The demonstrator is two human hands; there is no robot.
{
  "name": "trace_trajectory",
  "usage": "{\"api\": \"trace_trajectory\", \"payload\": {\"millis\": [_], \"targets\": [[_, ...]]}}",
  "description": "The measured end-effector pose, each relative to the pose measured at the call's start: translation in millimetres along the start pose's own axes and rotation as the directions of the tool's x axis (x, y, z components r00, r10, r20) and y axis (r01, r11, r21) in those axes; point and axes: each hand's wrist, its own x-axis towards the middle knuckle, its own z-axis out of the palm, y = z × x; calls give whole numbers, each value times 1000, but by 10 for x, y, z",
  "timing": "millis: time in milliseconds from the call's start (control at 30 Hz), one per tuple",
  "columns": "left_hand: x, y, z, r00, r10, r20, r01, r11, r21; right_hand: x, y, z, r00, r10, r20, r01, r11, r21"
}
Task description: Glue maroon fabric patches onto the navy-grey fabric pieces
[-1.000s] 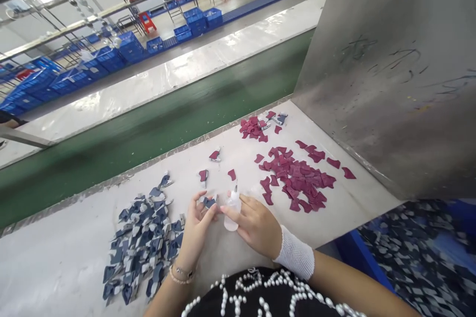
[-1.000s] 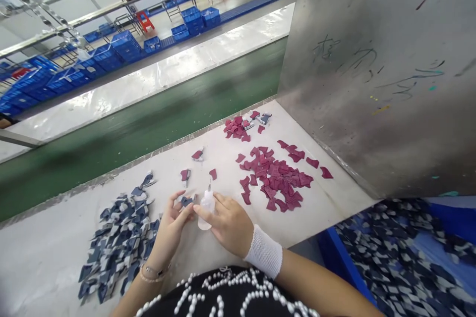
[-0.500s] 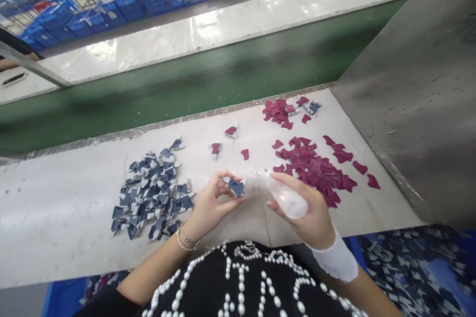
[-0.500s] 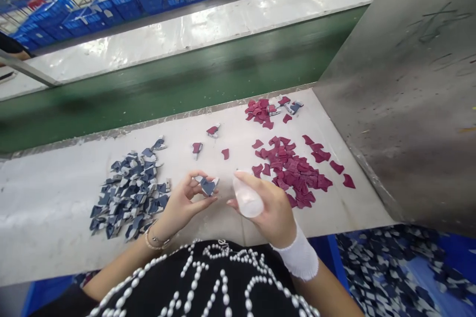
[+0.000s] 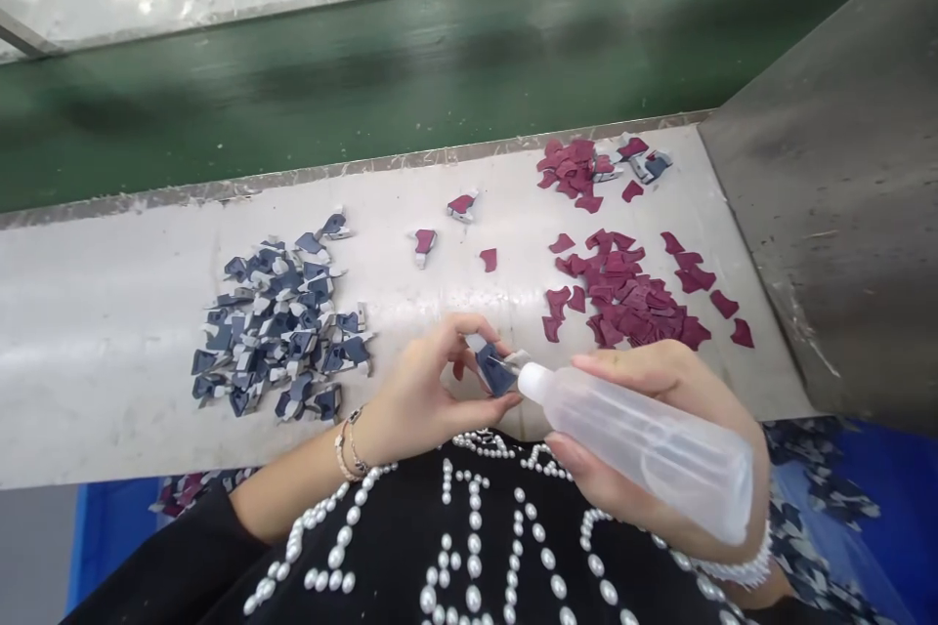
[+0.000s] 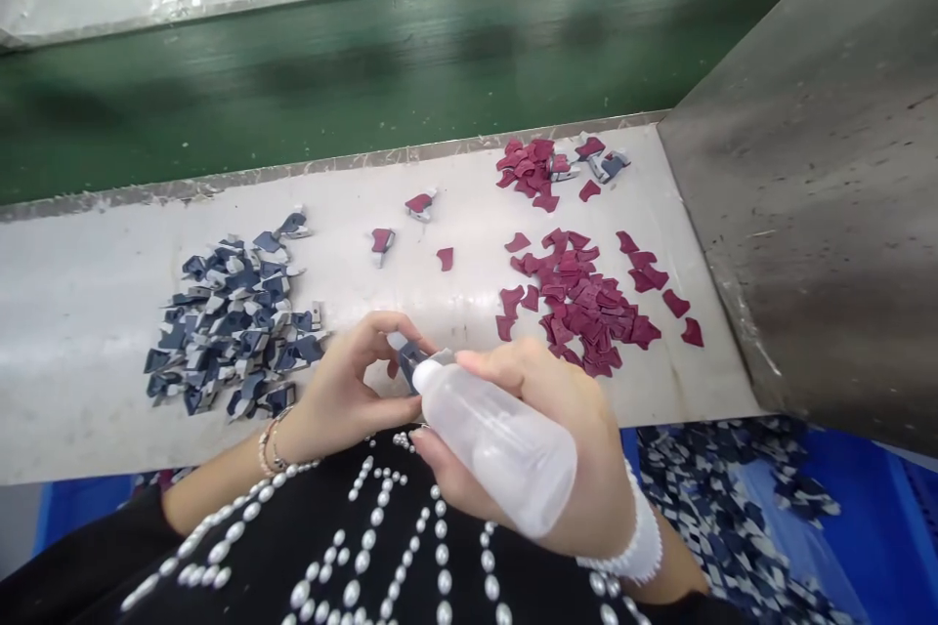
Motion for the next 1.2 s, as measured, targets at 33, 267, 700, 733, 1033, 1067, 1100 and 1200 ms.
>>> {"api": "trace_trajectory", "payload": {"millis": [33, 267, 700, 733, 1033, 1067, 1100, 1200], "targets": [[0, 6, -6, 1000, 2, 2, -2, 1000, 12, 31, -20, 12, 999, -51, -4, 50, 997, -55], [18, 24, -16, 1000, 15, 20, -15, 999, 30, 141, -70, 31, 979, -196, 60, 202, 970, -132], [12, 17, -25, 1000, 25, 12, -26, 999, 31, 107, -78, 57, 993, -105, 46, 108, 992, -68], [13, 13, -25, 1000, 22, 12, -23, 999, 34, 110, -82, 61, 994, -98, 41, 100, 994, -55], [56, -39, -36, 996, -62, -57, 68, 991, 112, 150, 79, 185, 990, 118, 79, -129, 978, 162], [69, -38, -35, 994, -81, -70, 89, 988, 125, 163, 114, 199, 982, 171, 80, -183, 966, 185], [83, -36, -33, 992, -98, -79, 108, 985, 132, 177, 147, 212, 973, 216, 82, -229, 951, 207], [117, -37, -23, 988, -130, -81, 140, 982, 129, 216, 219, 242, 952, 294, 90, -307, 916, 257]]}}
